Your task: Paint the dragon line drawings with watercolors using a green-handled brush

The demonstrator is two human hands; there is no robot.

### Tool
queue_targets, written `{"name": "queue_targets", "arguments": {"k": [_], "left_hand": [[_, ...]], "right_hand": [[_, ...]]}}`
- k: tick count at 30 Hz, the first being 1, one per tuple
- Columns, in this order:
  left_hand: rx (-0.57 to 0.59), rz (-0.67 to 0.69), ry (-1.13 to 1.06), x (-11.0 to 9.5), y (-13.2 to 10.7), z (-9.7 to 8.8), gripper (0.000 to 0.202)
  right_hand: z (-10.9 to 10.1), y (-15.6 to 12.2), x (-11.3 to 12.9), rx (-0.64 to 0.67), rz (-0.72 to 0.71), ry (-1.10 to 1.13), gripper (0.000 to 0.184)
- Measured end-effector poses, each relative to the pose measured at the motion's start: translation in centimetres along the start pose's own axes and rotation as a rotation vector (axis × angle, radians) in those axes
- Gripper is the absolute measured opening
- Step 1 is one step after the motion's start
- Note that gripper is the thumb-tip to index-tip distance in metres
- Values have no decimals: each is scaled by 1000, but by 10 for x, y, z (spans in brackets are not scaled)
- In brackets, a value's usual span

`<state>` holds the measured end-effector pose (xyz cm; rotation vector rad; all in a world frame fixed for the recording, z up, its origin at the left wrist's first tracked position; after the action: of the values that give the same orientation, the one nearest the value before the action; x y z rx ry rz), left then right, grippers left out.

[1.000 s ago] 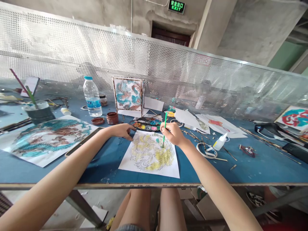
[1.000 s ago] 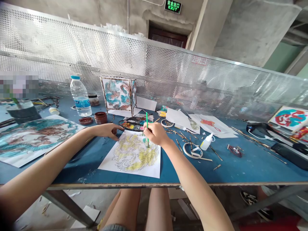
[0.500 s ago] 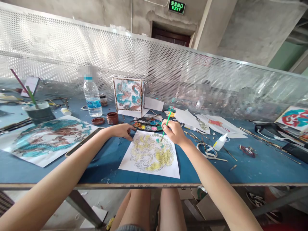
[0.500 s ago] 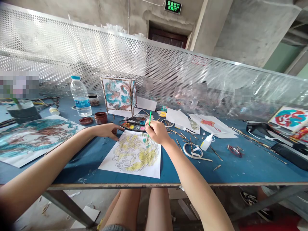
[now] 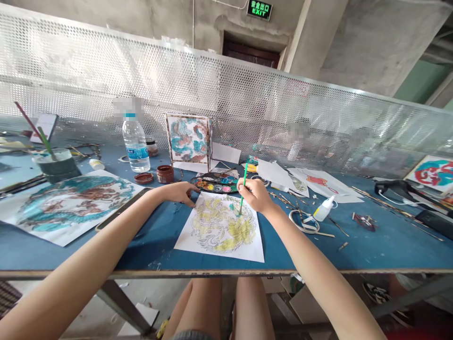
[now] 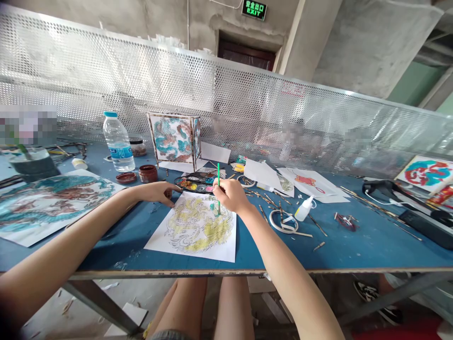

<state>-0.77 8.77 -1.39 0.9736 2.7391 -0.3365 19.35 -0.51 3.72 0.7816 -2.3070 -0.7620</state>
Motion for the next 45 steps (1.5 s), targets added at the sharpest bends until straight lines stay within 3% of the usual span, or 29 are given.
{"name": "queue_targets", "arguments": {"k": [7, 16, 22, 27, 38, 45], "left_hand": [[-3, 6, 7, -1, 0, -1, 75], [15, 11, -37, 1, 0, 1, 75], [5, -5, -15, -1, -2, -1, 74], [6, 2, -4, 0, 0, 0, 73], [3, 15, -14, -2, -1, -1, 71], [5, 24, -13, 1, 1, 0, 72]], "right_hand": [[-8, 3, -6, -120, 64, -127, 26], [6, 4, -10, -13, 90, -141, 29], [0, 4, -15, -35, 133, -262, 32], [-4, 3, -14, -76, 118, -234, 34], [3, 3, -11, 45, 75, -239, 36], [-5, 2, -11, -27, 79, -216, 34]]}}
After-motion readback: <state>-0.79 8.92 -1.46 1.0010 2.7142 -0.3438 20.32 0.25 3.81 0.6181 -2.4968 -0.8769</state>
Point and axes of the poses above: each hand's wrist, its own y-axis towards the middle knuckle, its own z-axis out of the palm, x = y × z, the point moved 6 cm from there along y, towards the middle knuckle, and after that the axes turned 4 degrees about -x, right-handed, at the moved point
